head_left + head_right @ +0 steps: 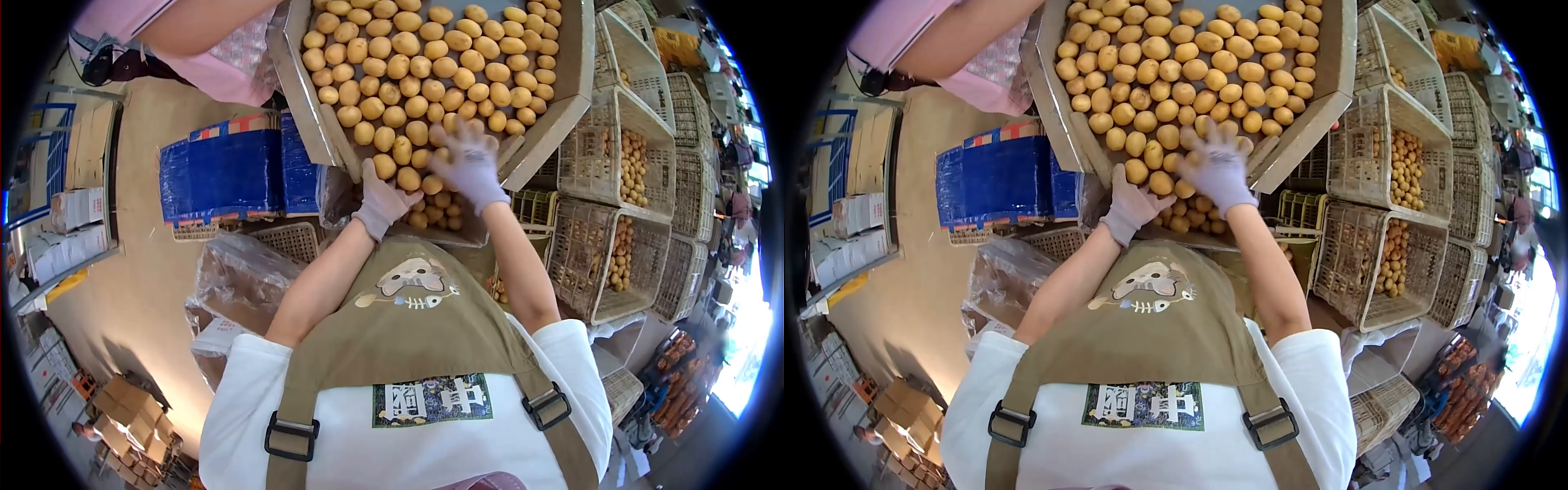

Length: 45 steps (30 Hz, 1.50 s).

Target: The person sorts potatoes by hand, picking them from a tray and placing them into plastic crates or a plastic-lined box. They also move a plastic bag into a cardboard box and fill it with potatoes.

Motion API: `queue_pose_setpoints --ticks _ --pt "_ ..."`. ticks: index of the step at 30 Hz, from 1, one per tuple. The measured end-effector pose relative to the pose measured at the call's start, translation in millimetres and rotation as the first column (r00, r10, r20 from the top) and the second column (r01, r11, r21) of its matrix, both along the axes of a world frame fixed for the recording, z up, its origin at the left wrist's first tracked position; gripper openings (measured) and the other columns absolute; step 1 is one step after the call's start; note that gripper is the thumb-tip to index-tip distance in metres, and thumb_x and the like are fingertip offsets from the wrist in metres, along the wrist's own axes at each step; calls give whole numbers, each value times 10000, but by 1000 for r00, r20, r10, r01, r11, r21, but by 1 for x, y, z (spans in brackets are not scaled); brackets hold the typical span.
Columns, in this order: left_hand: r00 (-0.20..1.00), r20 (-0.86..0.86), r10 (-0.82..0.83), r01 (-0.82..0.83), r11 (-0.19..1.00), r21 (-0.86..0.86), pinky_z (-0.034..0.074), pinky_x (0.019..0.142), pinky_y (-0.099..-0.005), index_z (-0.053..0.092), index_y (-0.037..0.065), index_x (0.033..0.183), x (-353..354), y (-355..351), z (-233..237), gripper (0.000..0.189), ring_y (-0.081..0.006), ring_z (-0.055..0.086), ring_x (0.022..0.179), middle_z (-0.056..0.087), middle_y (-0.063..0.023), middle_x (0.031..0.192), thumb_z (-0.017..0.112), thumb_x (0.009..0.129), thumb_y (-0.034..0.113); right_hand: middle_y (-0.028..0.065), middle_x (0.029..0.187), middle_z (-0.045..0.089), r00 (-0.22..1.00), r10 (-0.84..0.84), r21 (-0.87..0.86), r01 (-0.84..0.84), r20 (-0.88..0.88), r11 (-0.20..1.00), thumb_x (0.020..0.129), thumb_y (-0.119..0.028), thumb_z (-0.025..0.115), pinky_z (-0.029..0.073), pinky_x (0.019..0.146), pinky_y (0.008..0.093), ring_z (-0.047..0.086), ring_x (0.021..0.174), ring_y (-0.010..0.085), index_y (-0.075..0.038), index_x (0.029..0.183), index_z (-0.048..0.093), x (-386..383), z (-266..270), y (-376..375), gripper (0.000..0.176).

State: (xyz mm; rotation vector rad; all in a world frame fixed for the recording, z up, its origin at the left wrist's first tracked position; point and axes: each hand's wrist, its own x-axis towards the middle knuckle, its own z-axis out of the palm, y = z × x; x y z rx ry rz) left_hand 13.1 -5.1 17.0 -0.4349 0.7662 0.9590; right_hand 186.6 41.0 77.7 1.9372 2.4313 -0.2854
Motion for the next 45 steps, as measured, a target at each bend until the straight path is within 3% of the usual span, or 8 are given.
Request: queue_pose_setpoints --ticks 7,8,14,20,32,38,42,45 --pt "986 -38 -159 162 983 83 334 1080 -621 438 178 1422 -13 -2 -17 604 -259 428 1382 454 -40 1493 421 952 556 185 1385 520 882 -196 -206 116 -429 972 868 -307 621 393 1035 555 509 1227 402 -178 1278 647 18 1 11 430" --pt "975 -71 -212 219 970 110 358 1078 -599 447 165 1408 -13 -2 -24 586 -254 439 1373 466 -43 1482 445 951 533 210 1418 473 917 -141 146 209 -373 967 857 -377 628 336 1067 618 434 1308 442 -215 1326 605 12 -1 14 496" --pt "976 80 -200 175 953 249 356 1097 -565 404 172 1440 -11 -3 -47 671 -263 436 1365 456 -63 1479 561 916 559 169 1633 195 991 133 -201 -133 -13 971 810 -600 639 23 1190 595 119 1483 498 -405 1459 466 1 -20 -15 699" --pt "993 86 -81 76 995 63 373 1070 -628 345 244 1481 -15 1 -19 745 -298 405 1382 404 -43 1506 458 913 712 120 1011 685 917 80 161 -17 -391 987 862 -223 610 496 774 474 660 866 344 -169 1041 694 -23 -12 33 205" --pt "997 62 -48 47 999 21 442 1031 -620 334 245 1472 -13 -4 -22 789 -302 422 1363 403 -50 1487 477 882 750 81 1281 649 962 219 -426 -132 164 895 867 -237 668 541 865 422 624 1197 239 -193 1333 553 -97 -5 98 482" --pt "984 170 -42 36 999 38 394 1049 -663 306 238 1507 -17 0 -27 849 -324 356 1418 338 -52 1548 482 866 766 144 1067 649 711 -86 50 169 -698 984 852 -127 673 532 805 379 644 952 301 -136 1246 624 -20 20 0 397" --pt "988 147 -51 39 996 81 365 1064 -682 227 240 1546 -15 -2 -27 892 -353 302 1451 264 -77 1585 446 871 781 201 1171 626 670 -57 275 379 -740 884 836 2 711 519 879 375 625 1054 320 -38 1192 623 86 10 -130 369" --pt "993 105 -49 45 998 37 351 1074 -691 165 223 1561 -9 1 -14 922 -379 295 1452 211 -90 1606 426 877 784 181 1230 619 845 -514 69 528 -147 847 839 -56 662 475 960 444 599 1110 358 -84 1237 628 139 -6 -206 400"
